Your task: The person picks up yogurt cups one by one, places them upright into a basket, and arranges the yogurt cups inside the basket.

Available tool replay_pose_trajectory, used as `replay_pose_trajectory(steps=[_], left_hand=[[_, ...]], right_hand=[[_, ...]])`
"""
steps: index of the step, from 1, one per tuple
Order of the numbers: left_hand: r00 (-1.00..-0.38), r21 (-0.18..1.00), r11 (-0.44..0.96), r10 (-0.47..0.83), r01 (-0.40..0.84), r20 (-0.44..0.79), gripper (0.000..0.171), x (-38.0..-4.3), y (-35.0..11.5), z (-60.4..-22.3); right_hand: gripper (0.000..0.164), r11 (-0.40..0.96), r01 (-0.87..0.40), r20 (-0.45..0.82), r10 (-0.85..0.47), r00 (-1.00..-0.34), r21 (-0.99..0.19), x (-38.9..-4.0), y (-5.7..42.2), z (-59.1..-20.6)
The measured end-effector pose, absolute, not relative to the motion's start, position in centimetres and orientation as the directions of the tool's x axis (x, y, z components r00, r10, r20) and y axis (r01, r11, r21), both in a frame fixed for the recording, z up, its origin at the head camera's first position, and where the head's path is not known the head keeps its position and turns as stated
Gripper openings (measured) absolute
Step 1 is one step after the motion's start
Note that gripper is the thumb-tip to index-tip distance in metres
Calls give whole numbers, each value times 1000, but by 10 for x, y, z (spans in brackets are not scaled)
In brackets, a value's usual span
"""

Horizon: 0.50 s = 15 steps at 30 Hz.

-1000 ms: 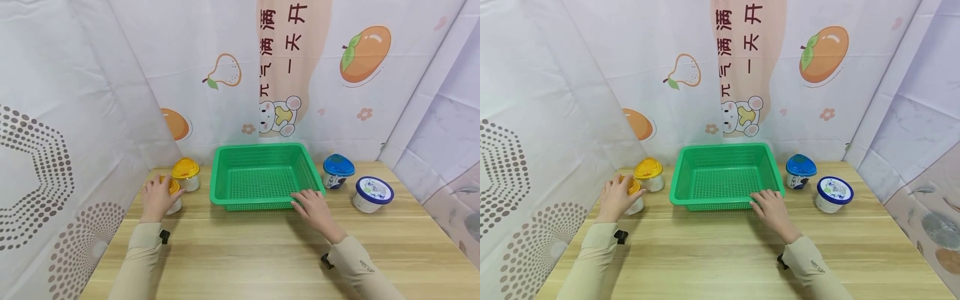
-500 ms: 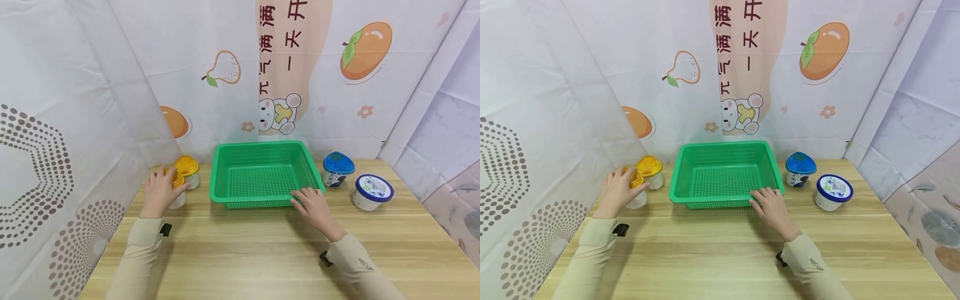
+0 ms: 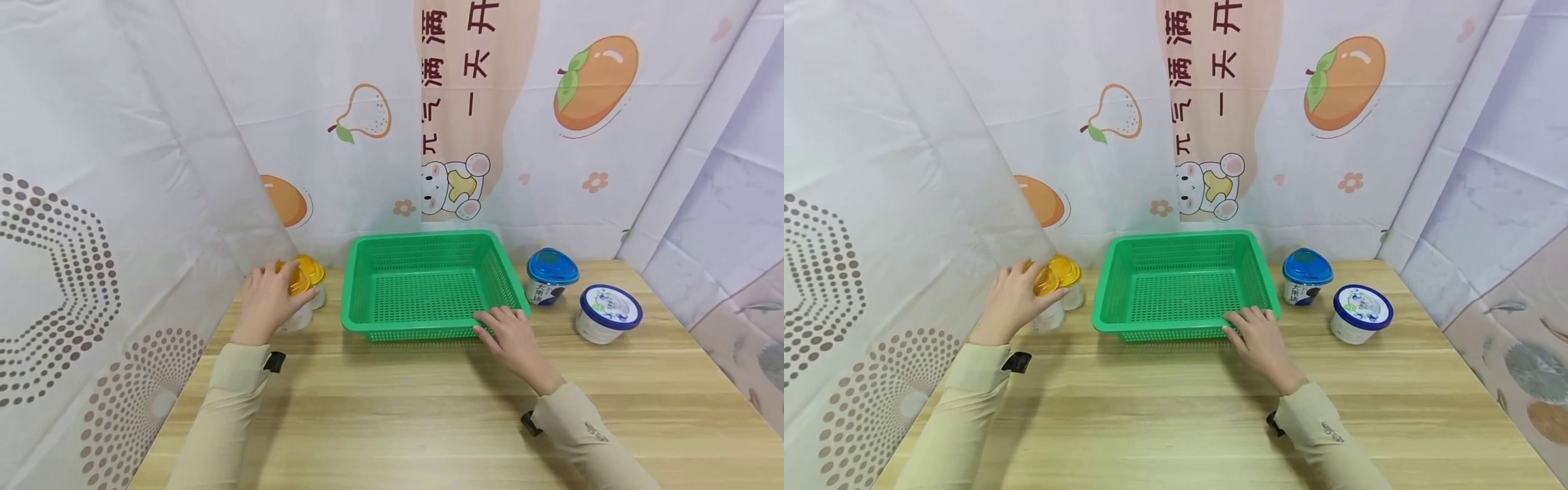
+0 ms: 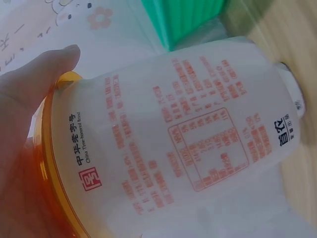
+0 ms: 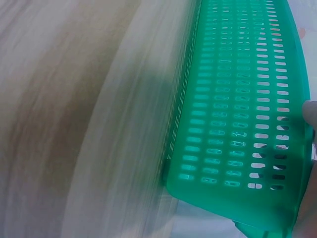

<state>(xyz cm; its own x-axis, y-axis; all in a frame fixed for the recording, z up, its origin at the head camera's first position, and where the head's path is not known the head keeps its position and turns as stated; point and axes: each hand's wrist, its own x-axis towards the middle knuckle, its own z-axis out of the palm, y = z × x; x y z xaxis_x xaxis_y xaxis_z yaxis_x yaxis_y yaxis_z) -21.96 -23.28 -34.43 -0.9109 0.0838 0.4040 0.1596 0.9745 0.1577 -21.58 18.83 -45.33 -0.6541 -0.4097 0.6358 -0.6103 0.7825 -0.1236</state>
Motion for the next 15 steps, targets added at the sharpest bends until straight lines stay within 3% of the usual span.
replay_pose_trajectory(steps=[15], left_hand=[[-918,165,966,126,200,377,63,-237,-202,-319]], right_hand=[[24,793,-598,639,-401,-656,-116,-216,188,-454]])
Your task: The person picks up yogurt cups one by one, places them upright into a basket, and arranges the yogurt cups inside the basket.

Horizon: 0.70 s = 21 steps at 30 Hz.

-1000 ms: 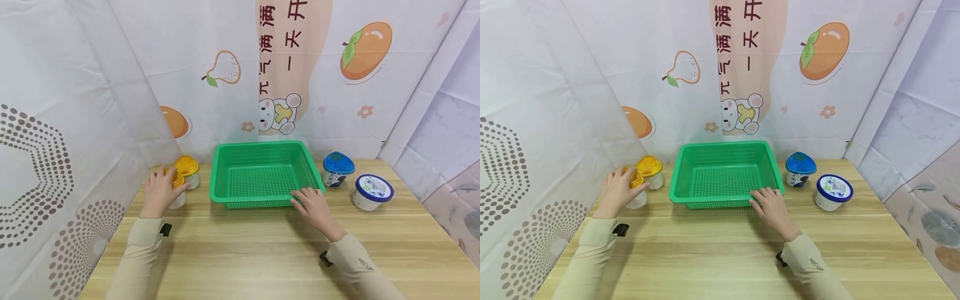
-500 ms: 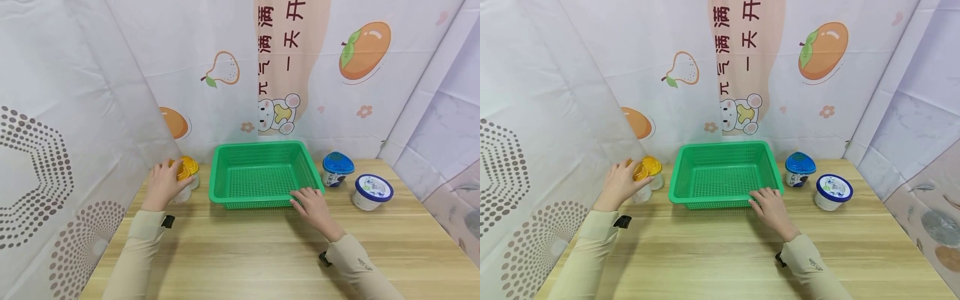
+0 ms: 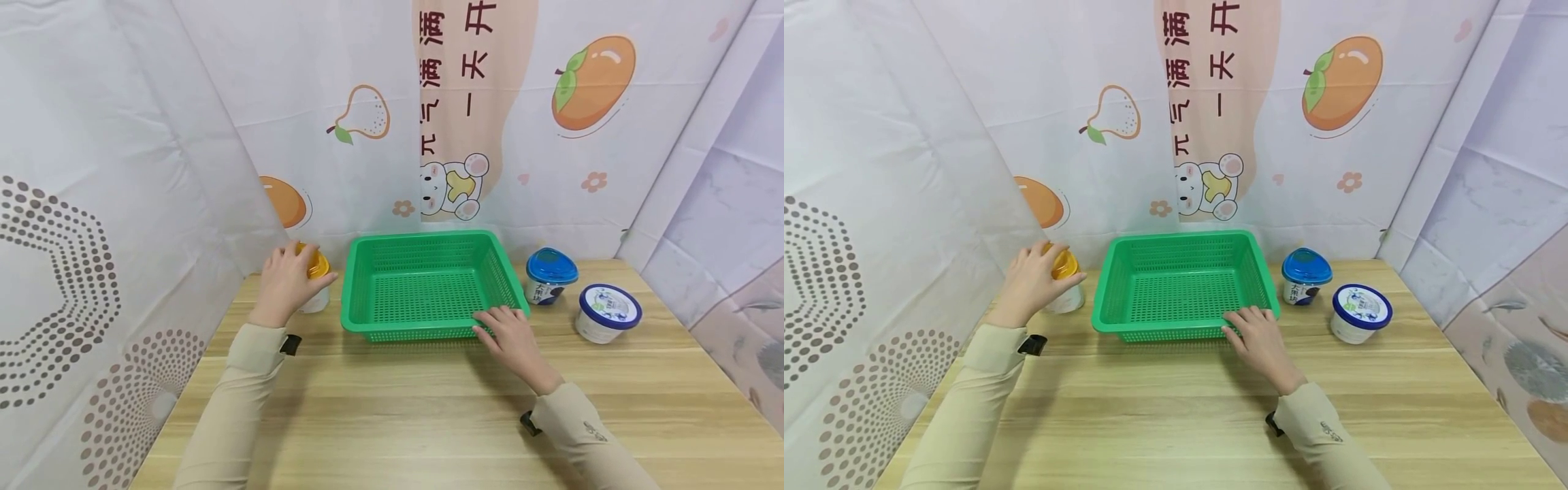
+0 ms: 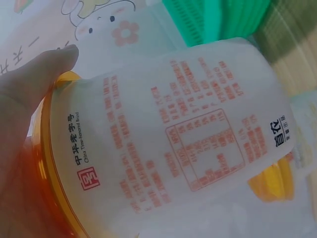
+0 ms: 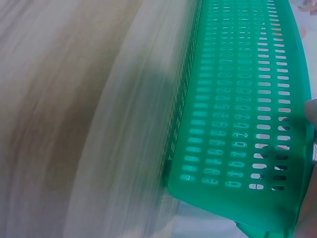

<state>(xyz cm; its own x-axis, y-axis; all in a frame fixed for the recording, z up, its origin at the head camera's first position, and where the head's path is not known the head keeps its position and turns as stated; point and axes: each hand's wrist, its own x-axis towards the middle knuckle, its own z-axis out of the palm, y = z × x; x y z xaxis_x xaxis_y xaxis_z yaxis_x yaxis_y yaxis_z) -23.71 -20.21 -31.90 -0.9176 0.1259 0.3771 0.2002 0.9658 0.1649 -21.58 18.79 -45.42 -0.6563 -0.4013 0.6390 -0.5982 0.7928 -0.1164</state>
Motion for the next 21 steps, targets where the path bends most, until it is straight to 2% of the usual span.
replay_pose_trajectory(steps=[21], left_hand=[[-919,169,954,177,249,352,63,-271,-184,-310]], right_hand=[[25,795,-590,627,-390,-674,-140,-216,186,-452]])
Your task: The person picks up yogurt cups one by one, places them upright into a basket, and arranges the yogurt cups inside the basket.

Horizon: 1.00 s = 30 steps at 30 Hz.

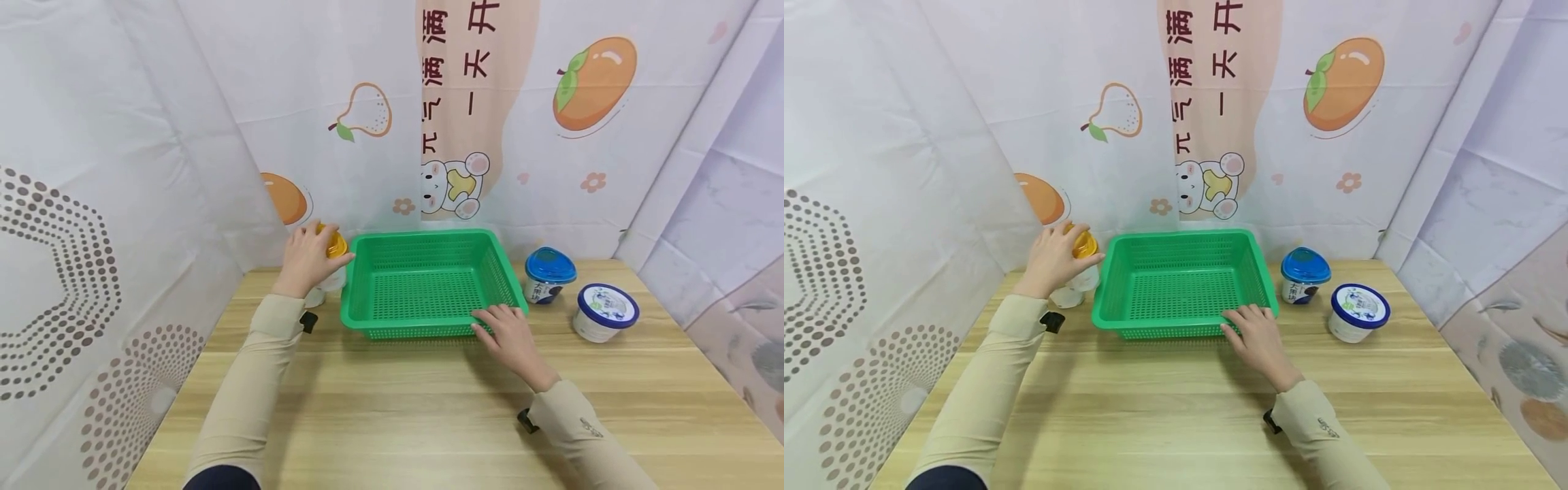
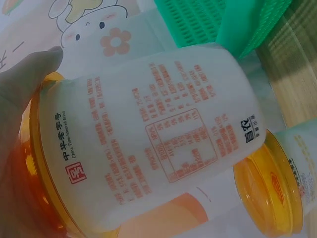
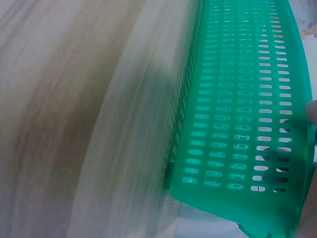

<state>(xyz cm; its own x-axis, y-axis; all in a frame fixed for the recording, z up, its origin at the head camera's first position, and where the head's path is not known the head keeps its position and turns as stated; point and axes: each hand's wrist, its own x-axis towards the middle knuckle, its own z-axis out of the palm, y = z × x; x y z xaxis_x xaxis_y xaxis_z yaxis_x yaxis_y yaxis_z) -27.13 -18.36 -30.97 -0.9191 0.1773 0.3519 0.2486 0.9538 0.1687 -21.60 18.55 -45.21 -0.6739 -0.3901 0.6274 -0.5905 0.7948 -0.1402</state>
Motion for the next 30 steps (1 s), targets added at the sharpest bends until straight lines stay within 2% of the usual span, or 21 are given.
replay_pose_trajectory(steps=[11,25,30], left_hand=[[-909,137,944,239,300,343,64,-291,-165,-308],[-917,159,938,248,308,313,66,-305,-139,-314],[-914,135,943,248,303,323,66,-309,-132,-314]], right_hand=[[26,794,-589,641,-377,-669,-147,-217,186,-454],[26,796,-587,634,-377,-675,-152,-214,185,-456],[26,790,-594,641,-379,-668,-151,-216,185,-455]])
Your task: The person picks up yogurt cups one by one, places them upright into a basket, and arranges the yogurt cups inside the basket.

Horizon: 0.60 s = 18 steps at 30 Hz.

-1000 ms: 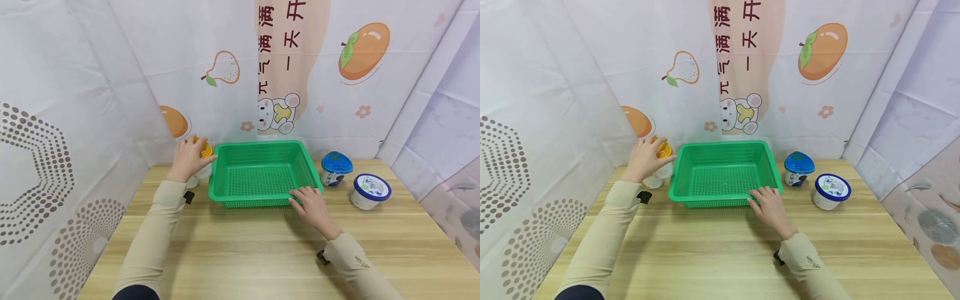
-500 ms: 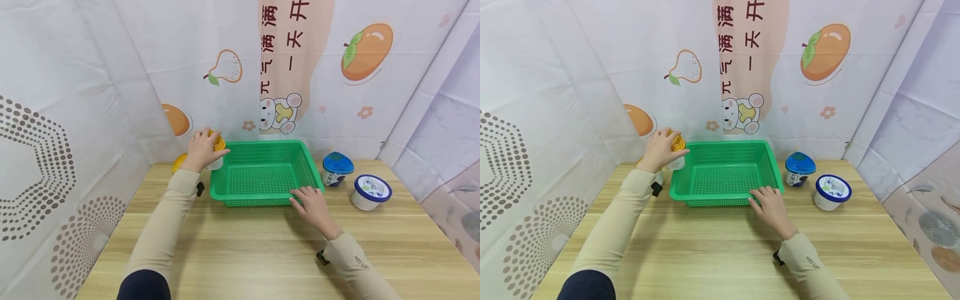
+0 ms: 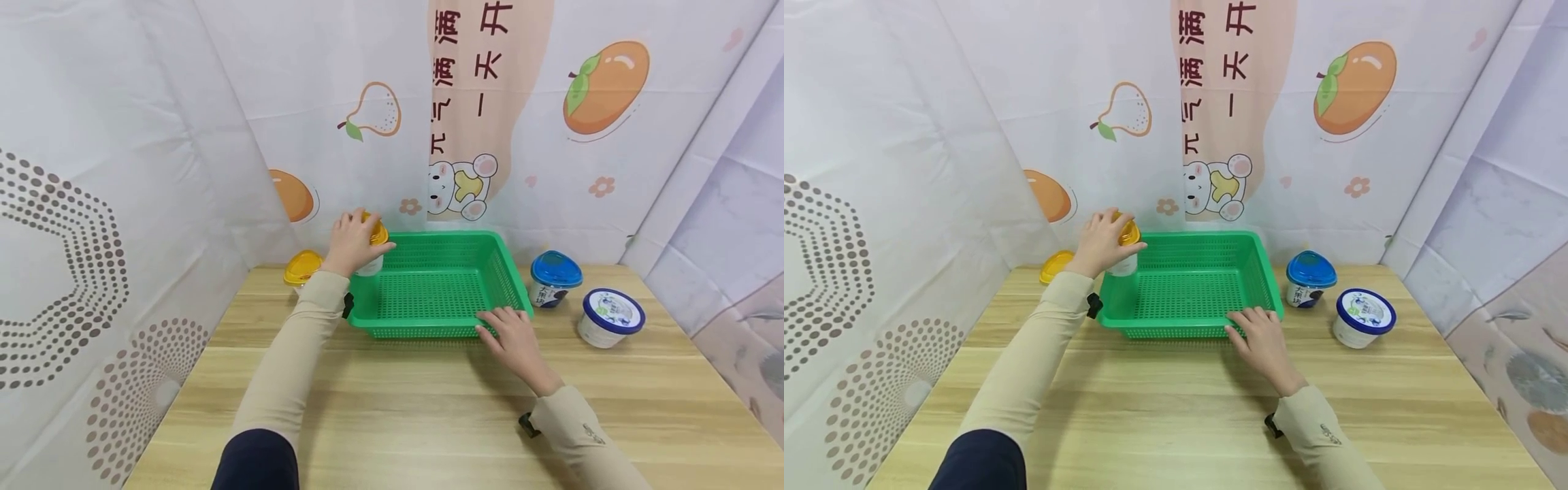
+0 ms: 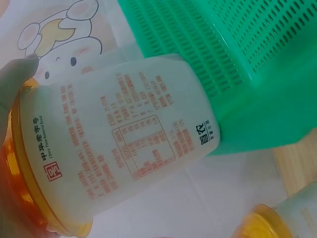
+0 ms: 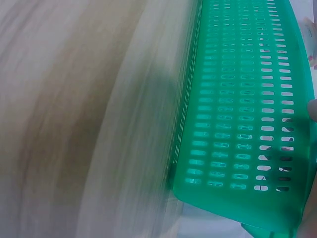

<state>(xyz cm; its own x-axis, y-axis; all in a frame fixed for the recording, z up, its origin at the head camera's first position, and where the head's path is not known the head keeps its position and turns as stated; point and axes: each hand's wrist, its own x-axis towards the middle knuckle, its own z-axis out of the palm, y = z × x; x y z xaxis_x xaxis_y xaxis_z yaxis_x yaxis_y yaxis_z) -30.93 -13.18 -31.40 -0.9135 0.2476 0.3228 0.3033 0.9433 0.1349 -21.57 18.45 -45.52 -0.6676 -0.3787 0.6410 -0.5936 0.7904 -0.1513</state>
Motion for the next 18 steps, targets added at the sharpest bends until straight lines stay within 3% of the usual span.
replay_pose_trajectory(steps=[18], left_hand=[[-928,120,947,258,299,269,68,-324,-106,-310]], right_hand=[[27,796,-589,654,-370,-660,-143,-218,185,-456]])
